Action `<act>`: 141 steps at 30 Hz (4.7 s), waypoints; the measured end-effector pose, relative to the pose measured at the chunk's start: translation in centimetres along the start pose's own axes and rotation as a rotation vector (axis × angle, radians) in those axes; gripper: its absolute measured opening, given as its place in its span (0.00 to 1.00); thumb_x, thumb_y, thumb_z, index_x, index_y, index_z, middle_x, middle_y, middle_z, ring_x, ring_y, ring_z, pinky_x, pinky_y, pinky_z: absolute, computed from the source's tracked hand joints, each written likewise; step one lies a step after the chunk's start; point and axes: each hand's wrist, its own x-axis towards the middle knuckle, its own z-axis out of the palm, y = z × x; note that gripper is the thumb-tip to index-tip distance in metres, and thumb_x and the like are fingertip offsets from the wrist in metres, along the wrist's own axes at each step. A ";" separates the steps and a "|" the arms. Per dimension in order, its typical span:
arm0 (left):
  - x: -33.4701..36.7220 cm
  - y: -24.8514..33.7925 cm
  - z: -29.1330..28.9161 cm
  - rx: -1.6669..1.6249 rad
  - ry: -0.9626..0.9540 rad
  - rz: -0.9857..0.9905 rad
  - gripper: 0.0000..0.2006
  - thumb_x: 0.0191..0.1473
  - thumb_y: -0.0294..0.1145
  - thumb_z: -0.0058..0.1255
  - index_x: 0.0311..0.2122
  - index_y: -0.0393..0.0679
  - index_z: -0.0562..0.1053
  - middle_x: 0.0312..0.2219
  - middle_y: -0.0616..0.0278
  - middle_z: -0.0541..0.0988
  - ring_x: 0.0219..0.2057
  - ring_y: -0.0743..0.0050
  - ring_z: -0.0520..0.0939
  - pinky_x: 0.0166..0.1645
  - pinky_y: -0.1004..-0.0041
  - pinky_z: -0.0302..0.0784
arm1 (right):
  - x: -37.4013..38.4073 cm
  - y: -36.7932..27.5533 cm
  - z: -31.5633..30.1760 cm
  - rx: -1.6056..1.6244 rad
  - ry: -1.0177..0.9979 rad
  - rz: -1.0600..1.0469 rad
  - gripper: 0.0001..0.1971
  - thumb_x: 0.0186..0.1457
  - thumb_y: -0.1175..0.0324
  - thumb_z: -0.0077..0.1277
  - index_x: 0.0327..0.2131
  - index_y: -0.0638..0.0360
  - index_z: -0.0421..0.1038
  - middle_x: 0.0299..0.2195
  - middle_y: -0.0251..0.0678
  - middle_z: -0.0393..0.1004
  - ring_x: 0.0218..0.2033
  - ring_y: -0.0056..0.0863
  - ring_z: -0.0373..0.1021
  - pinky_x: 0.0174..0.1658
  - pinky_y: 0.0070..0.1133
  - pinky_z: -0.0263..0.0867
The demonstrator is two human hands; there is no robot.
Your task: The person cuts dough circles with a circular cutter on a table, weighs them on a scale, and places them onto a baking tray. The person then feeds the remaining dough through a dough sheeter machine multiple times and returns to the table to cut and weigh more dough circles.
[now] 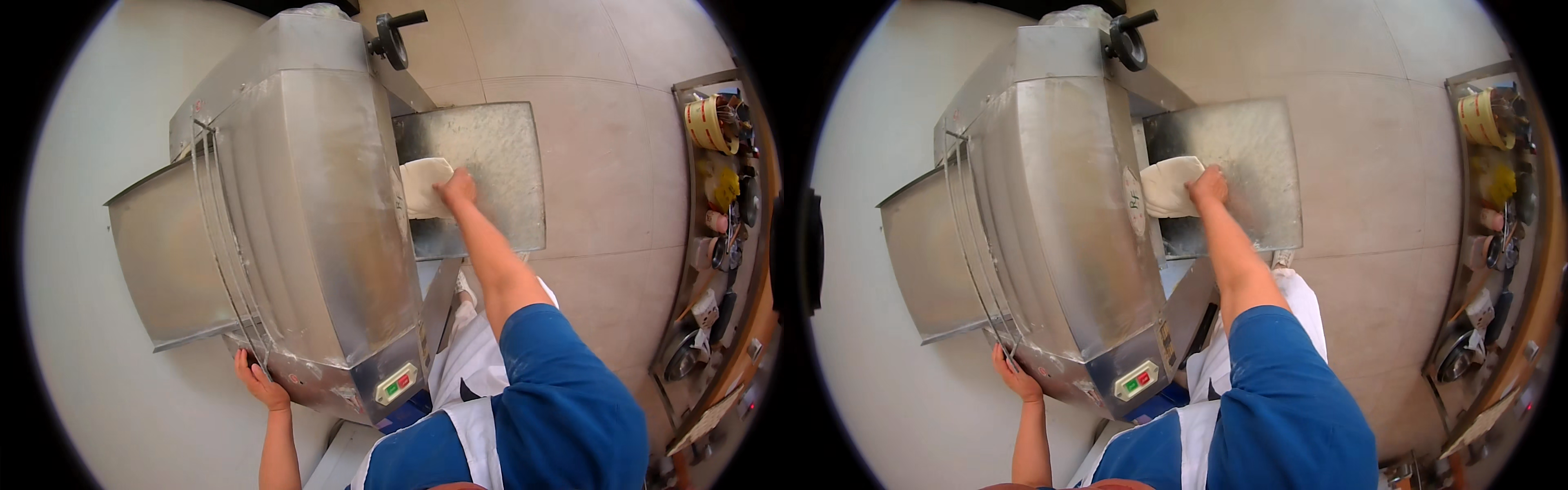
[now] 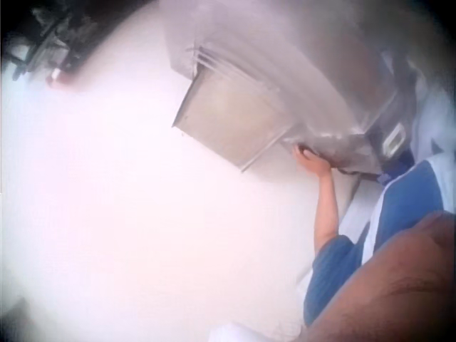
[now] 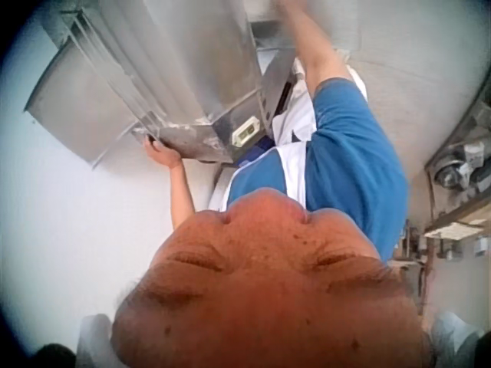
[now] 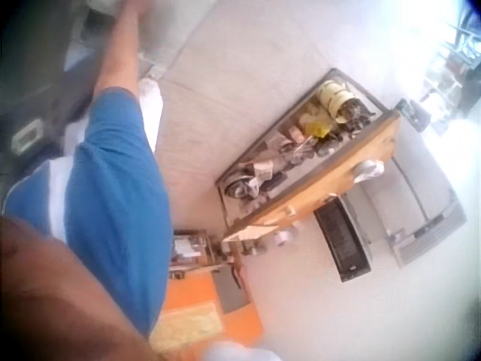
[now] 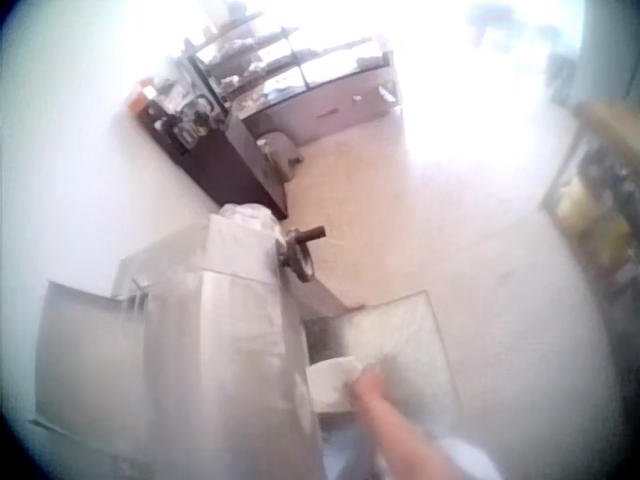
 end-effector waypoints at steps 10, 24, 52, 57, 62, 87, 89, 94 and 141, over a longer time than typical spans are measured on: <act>0.0 -1.1 -0.5 0.028 -0.024 0.016 0.17 0.53 0.35 0.27 0.44 0.34 0.59 0.45 0.51 0.60 0.47 0.58 0.59 0.51 0.67 0.51 | 2.3 5.5 -5.3 0.255 -0.184 -0.179 0.16 0.34 0.60 0.52 0.27 0.60 0.65 0.28 0.46 0.66 0.31 0.40 0.64 0.36 0.29 0.61; -0.3 -1.3 -0.3 -0.041 -0.035 -0.018 0.21 0.50 0.38 0.32 0.45 0.34 0.57 0.45 0.49 0.60 0.47 0.56 0.60 0.51 0.67 0.51 | 3.3 3.6 -1.5 0.294 -0.183 -0.115 0.25 0.28 0.66 0.57 0.33 0.60 0.58 0.33 0.48 0.62 0.36 0.41 0.61 0.38 0.28 0.58; 0.6 2.2 -1.6 -0.027 0.051 0.032 0.17 0.45 0.29 0.37 0.42 0.34 0.61 0.43 0.45 0.61 0.45 0.49 0.61 0.50 0.62 0.52 | -2.2 -15.8 -18.0 1.253 -0.372 -0.628 0.24 0.49 0.69 0.39 0.50 0.61 0.47 0.42 0.40 0.61 0.39 0.24 0.62 0.39 0.18 0.61; -0.5 1.0 -1.9 -0.025 0.080 -0.002 0.17 0.44 0.29 0.39 0.41 0.34 0.61 0.43 0.45 0.62 0.45 0.48 0.60 0.50 0.62 0.52 | -4.5 -18.7 -16.6 1.161 -0.323 -0.602 0.27 0.47 0.71 0.42 0.51 0.61 0.45 0.39 0.36 0.64 0.37 0.21 0.63 0.38 0.17 0.60; 0.0 1.7 -1.7 -0.050 0.087 -0.003 0.17 0.44 0.30 0.39 0.41 0.35 0.62 0.42 0.46 0.62 0.44 0.49 0.61 0.49 0.62 0.54 | -4.2 -26.1 -19.7 0.490 0.072 -0.937 0.26 0.41 0.66 0.48 0.48 0.57 0.56 0.37 0.46 0.66 0.38 0.34 0.64 0.40 0.22 0.60; 2.3 10.4 -4.5 -0.499 0.131 0.522 0.26 0.41 0.40 0.48 0.44 0.34 0.59 0.44 0.45 0.59 0.46 0.51 0.60 0.50 0.63 0.54 | -25.4 -9.9 -23.1 0.533 -0.844 -0.748 0.26 0.39 0.71 0.52 0.46 0.58 0.57 0.35 0.38 0.66 0.37 0.26 0.63 0.40 0.20 0.59; 2.4 12.0 -5.5 -0.785 0.011 0.376 0.24 0.44 0.41 0.47 0.43 0.35 0.61 0.40 0.50 0.65 0.44 0.61 0.65 0.47 0.68 0.60 | -26.4 -10.0 -25.0 0.608 -0.948 -0.790 0.27 0.39 0.71 0.53 0.46 0.60 0.57 0.35 0.37 0.66 0.37 0.25 0.63 0.41 0.20 0.59; 3.2 12.7 -6.4 -1.310 -0.608 0.068 0.18 0.43 0.38 0.50 0.36 0.37 0.65 0.30 0.61 0.70 0.33 0.77 0.70 0.37 0.77 0.66 | -27.7 -9.7 -27.0 0.707 -0.899 -0.972 0.27 0.41 0.66 0.53 0.46 0.62 0.56 0.35 0.37 0.66 0.37 0.25 0.64 0.41 0.20 0.59; 1.0 0.3 -1.0 -0.057 0.053 -0.012 0.15 0.48 0.29 0.36 0.42 0.36 0.60 0.44 0.49 0.60 0.46 0.53 0.60 0.50 0.65 0.53 | -9.2 13.6 -11.7 0.074 -0.492 -0.210 0.13 0.35 0.70 0.49 0.30 0.60 0.69 0.25 0.40 0.71 0.29 0.31 0.68 0.34 0.23 0.63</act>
